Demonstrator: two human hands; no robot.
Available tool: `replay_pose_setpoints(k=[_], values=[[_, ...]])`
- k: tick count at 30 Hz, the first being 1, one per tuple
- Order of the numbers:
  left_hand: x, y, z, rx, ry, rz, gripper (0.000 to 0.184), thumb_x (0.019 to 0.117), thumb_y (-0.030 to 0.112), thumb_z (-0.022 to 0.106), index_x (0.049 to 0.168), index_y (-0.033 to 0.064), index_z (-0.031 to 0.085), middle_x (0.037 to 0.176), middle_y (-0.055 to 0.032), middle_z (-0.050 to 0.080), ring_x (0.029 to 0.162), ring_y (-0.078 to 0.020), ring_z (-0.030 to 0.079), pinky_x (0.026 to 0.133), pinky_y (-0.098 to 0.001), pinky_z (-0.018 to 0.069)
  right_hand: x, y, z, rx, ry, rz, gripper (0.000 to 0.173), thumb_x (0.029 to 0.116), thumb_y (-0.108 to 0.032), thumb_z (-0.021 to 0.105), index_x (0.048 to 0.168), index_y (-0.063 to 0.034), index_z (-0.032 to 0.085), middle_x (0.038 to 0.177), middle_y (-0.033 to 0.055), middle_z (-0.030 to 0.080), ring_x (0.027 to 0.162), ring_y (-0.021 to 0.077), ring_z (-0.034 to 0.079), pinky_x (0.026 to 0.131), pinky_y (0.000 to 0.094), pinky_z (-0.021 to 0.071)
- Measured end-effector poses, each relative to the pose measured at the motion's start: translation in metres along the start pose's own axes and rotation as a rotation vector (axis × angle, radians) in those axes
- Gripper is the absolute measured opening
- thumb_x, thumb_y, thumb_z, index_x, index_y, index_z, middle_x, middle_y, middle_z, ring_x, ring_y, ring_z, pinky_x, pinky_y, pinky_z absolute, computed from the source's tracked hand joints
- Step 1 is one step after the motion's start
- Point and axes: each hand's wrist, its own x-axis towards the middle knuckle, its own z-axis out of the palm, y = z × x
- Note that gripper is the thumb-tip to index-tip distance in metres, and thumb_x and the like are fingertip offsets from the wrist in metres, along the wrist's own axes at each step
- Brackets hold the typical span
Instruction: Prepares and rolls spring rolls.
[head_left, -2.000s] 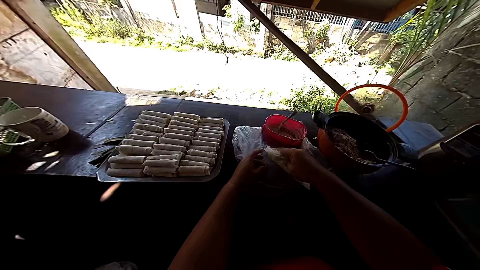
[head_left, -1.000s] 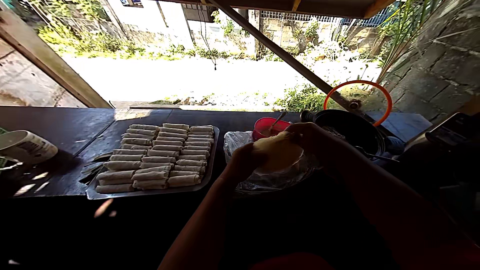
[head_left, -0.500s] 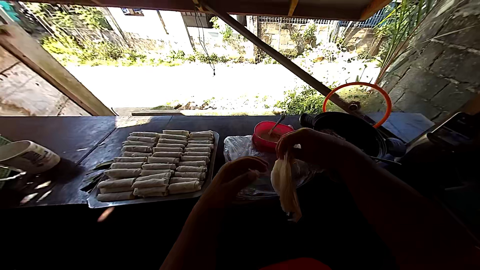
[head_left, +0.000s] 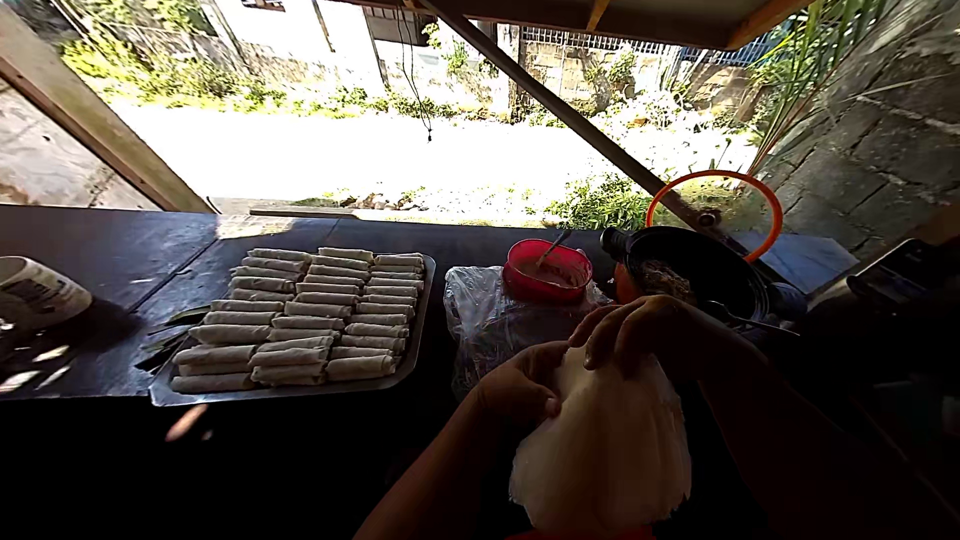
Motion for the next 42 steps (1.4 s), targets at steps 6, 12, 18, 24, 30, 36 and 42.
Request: replay_pose_setpoints(k=[6,12,18,24,30,36,42], values=[[-0.034,0.006,0.012,0.195,0.468,-0.055,0.053,0.0851,-0.006,0.075,0.132,0.0104,0.057,0.118,-0.0118,0.071,0.101,-0.0228,0.072,0.09,-0.0435,0.0613,-0.064,0.074,0.066,0.65,0.665,0.392,0.046,0.102,-0.026,0.05,0.143,-0.0072,0.055,0.14,0.0135,0.062,0.13,0.0242,0.059,0.109,0.0442,0.0493],[-0.049,0.024,0.009,0.5,0.927,-0.159,0.056,0.0795,-0.005,0.081,0.129,-0.0005,0.056,0.114,-0.0198,0.071,0.098,-0.0308,0.073,0.086,-0.0468,0.0636,-0.079,0.085,0.101,0.81,0.785,0.645,0.072,0.0903,-0.053,0.073,0.142,-0.008,0.051,0.122,0.0133,0.07,0.108,0.0256,0.071,0.093,0.0466,0.0603],[-0.033,0.045,-0.022,0.994,1.104,-0.353,0.061,0.0801,0.011,0.087,0.133,0.0112,0.056,0.107,-0.0074,0.076,0.094,-0.0184,0.076,0.085,-0.0386,0.0647,-0.035,0.091,0.051,0.293,0.849,0.899,0.054,0.0912,-0.006,0.074,0.14,-0.0025,0.052,0.118,0.0164,0.071,0.099,0.0257,0.074,0.084,0.0415,0.0645],[-0.048,0.022,-0.054,1.426,1.142,-0.501,0.071,0.0854,0.031,0.082,0.147,0.0153,0.051,0.117,-0.011,0.072,0.103,-0.019,0.072,0.097,-0.0448,0.0571,-0.045,0.157,0.042,-0.029,0.821,1.021,0.058,0.0853,-0.013,0.08,0.137,-0.0025,0.056,0.124,0.0152,0.069,0.108,0.0215,0.071,0.095,0.0404,0.0602],[-0.051,0.016,-0.05,1.44,1.131,-0.467,0.078,0.0801,0.036,0.087,0.147,0.0181,0.051,0.118,-0.0106,0.071,0.101,-0.0193,0.071,0.092,-0.0453,0.0587,-0.051,0.155,0.048,-0.178,0.85,0.994,0.053,0.0842,-0.004,0.077,0.133,-0.0061,0.058,0.116,0.0121,0.072,0.104,0.0204,0.072,0.094,0.0428,0.06],[-0.058,0.015,-0.048,1.605,1.035,-0.441,0.072,0.0864,0.042,0.079,0.147,0.0151,0.053,0.141,-0.0097,0.059,0.126,-0.0203,0.06,0.106,-0.0442,0.0511,-0.042,0.124,0.05,-0.707,0.52,1.194,0.056,0.0956,-0.028,0.07,0.146,-0.011,0.053,0.134,0.0145,0.064,0.122,0.0288,0.063,0.108,0.0489,0.0496],[-0.081,0.009,-0.05,1.72,0.953,-0.287,0.051,0.0955,0.04,0.067,0.14,0.0157,0.06,0.148,-0.0052,0.057,0.131,-0.0166,0.058,0.107,-0.0418,0.0516,-0.025,0.048,0.018,-0.939,0.522,0.991,0.021,0.0996,-0.02,0.065,0.116,-0.0099,0.074,0.112,0.0094,0.072,0.099,0.0227,0.07,0.089,0.0466,0.059]])
